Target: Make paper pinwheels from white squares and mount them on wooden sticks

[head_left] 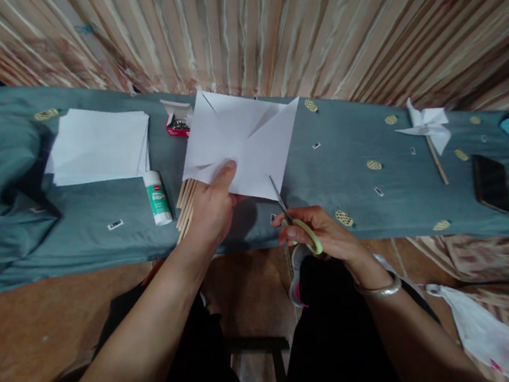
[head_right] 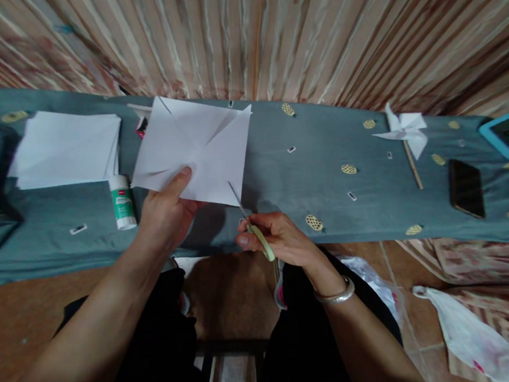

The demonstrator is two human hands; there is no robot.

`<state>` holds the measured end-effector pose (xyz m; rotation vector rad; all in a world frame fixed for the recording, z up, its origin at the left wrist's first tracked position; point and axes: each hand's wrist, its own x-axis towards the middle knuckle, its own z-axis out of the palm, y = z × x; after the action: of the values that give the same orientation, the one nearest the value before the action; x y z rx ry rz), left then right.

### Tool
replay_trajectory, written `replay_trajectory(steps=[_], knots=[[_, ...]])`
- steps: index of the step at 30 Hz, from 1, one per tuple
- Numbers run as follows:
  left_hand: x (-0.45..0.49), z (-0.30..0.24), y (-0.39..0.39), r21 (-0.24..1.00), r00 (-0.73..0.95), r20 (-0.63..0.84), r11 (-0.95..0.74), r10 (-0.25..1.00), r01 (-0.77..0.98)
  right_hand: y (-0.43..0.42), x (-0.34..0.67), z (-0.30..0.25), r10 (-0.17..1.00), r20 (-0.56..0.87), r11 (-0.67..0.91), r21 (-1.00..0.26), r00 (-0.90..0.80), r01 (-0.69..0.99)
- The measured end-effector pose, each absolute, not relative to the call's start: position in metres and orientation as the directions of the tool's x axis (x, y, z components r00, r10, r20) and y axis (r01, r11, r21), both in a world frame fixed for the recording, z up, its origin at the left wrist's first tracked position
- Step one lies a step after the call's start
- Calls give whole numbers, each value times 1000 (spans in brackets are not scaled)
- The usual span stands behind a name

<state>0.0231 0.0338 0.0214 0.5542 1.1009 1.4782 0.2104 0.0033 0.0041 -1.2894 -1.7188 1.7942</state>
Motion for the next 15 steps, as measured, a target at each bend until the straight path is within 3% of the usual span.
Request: replay_trajectory(steps=[6, 11, 15], knots=[[21, 14, 33, 890, -204, -181, 72, 962, -451, 3, 211, 4, 766, -375, -224, -917, -522, 330], [17, 3, 34, 959, -186, -21, -33, 982, -280, 3, 212, 3, 752, -386, -258, -918, -534, 300], [17, 4, 34, 971, -182, -25, -19, 983, -239, 3, 212, 3, 749, -387, -271, -920, -538, 285]])
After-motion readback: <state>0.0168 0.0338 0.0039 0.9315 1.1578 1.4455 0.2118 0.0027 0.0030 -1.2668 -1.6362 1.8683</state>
